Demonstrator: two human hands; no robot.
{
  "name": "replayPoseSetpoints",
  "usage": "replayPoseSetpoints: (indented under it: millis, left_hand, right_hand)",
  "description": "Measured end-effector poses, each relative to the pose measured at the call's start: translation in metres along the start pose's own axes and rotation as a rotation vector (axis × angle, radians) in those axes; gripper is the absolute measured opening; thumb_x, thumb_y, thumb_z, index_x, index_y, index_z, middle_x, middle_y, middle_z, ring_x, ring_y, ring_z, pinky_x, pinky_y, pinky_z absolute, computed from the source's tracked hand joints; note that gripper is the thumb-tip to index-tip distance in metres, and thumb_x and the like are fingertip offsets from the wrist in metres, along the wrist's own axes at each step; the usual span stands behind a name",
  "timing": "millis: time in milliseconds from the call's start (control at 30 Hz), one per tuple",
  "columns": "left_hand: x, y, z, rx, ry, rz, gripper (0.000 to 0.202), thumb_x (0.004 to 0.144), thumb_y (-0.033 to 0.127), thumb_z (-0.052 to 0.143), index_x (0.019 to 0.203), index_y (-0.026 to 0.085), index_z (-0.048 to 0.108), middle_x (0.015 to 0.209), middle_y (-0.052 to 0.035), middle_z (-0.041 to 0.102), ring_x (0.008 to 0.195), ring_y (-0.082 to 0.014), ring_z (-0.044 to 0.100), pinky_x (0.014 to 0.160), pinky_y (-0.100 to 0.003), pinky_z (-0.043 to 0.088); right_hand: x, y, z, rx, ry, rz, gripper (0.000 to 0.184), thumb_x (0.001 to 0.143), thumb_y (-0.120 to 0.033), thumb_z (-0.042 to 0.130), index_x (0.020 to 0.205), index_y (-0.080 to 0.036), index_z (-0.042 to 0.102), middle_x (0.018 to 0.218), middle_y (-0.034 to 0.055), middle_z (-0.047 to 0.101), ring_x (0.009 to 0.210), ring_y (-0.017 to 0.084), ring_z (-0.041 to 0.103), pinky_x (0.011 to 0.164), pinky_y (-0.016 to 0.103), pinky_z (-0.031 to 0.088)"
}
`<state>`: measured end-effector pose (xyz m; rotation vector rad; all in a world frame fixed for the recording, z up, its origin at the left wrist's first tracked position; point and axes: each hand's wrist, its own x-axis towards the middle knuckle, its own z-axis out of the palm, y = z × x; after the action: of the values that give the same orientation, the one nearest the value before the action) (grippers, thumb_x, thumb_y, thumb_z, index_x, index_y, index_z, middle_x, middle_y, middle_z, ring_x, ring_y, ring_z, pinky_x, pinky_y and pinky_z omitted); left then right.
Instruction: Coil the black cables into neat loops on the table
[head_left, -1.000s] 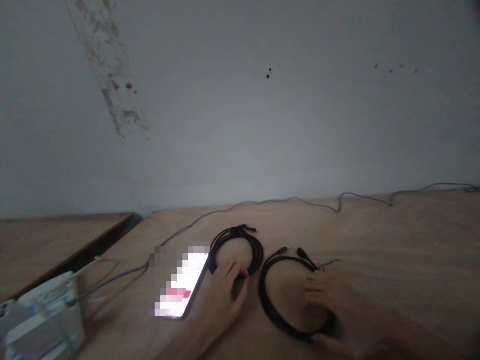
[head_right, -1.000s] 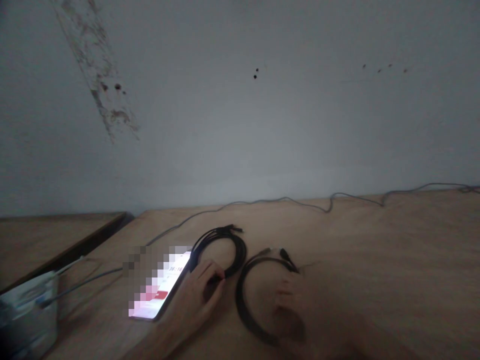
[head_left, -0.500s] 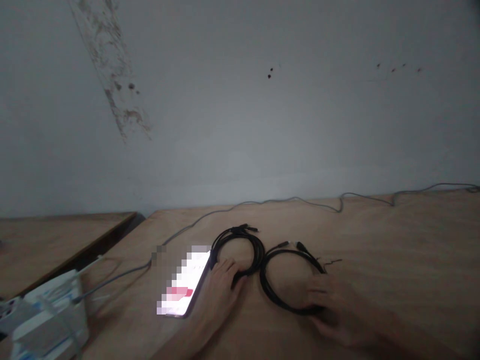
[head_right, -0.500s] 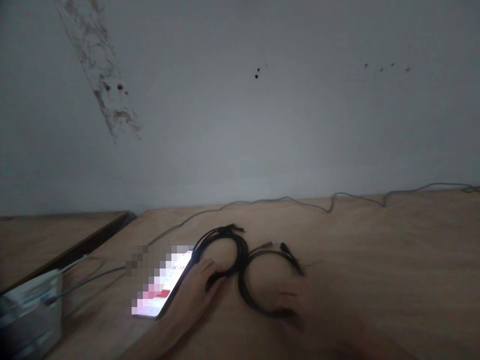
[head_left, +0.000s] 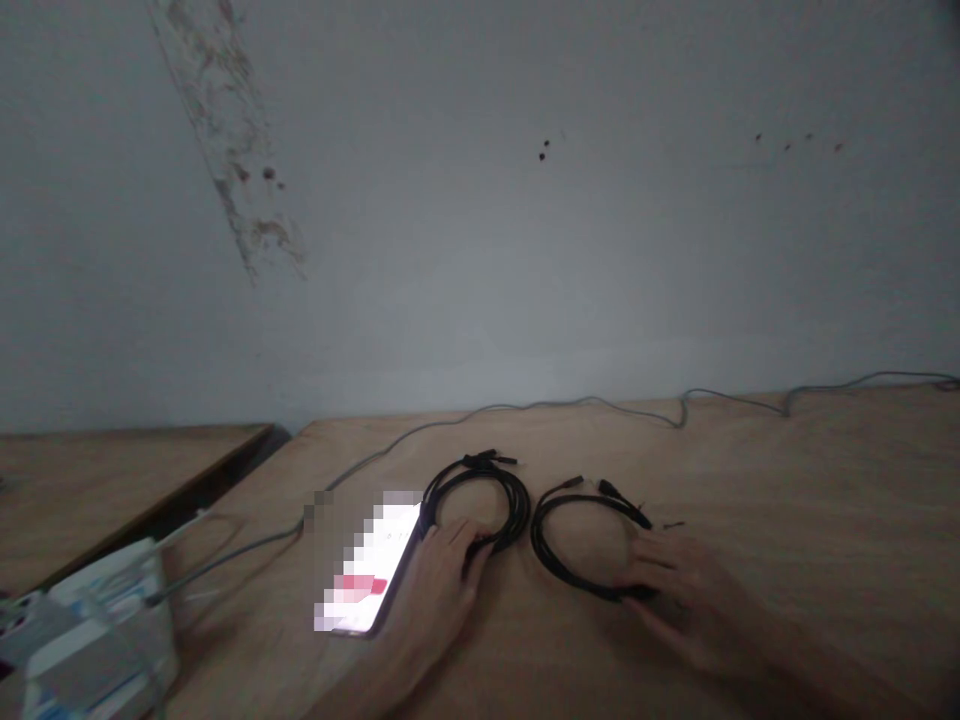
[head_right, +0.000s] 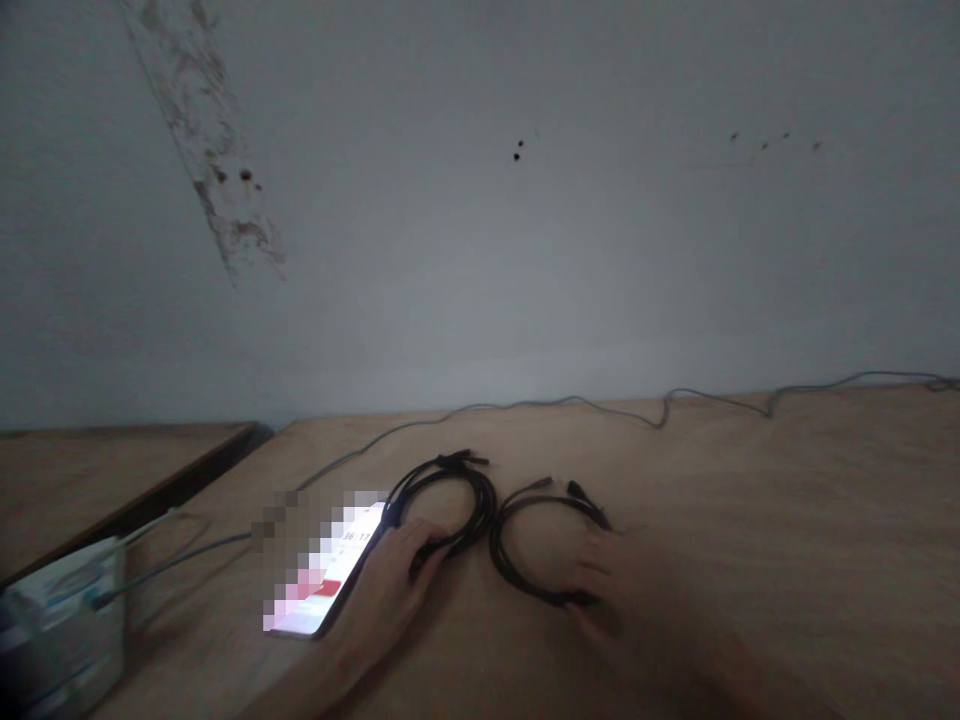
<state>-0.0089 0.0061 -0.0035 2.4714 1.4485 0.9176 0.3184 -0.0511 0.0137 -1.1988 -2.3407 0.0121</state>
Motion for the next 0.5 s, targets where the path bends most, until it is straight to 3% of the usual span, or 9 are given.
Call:
replayPoseSetpoints:
  millis: [167, 333, 500]
  left_hand:
    - [0.0, 0.002, -0.002, 0.035, 0.066, 0.004, 0.018, 0.101, 0.024, 0.048, 0.108, 0.022, 0.065, 0.109, -0.0067, 0.072, 0.103, -0.0267, 0.067, 0.093, -0.044, 0.051]
    - [-0.005, 0.015, -0.011, 0.056, 0.05, 0.147, 0.024, 0.1, 0.023, 0.047, 0.116, 0.025, 0.064, 0.114, -0.0074, 0.072, 0.107, -0.0276, 0.067, 0.097, -0.046, 0.051]
    - [-0.009, 0.031, -0.019, 0.064, -0.175, 0.252, 0.025, 0.094, 0.024, 0.053, 0.115, 0.025, 0.067, 0.108, -0.0081, 0.075, 0.099, -0.0268, 0.071, 0.09, -0.041, 0.056]
  right_hand:
    - [0.006, -0.002, 0.0, -0.02, -0.026, 0.025, 0.023, 0.091, -0.029, 0.056, 0.1, -0.027, 0.078, 0.101, 0.01, 0.076, 0.093, 0.032, 0.069, 0.083, 0.045, 0.056]
    - [0.016, 0.004, 0.011, -0.043, -0.074, 0.062, 0.025, 0.093, -0.026, 0.054, 0.099, -0.027, 0.078, 0.099, 0.0099, 0.071, 0.095, 0.031, 0.066, 0.083, 0.045, 0.053]
    - [0.023, 0.024, 0.032, -0.067, -0.083, 0.162, 0.029, 0.097, -0.027, 0.052, 0.109, -0.03, 0.078, 0.105, 0.0091, 0.067, 0.089, 0.026, 0.065, 0.078, 0.038, 0.051]
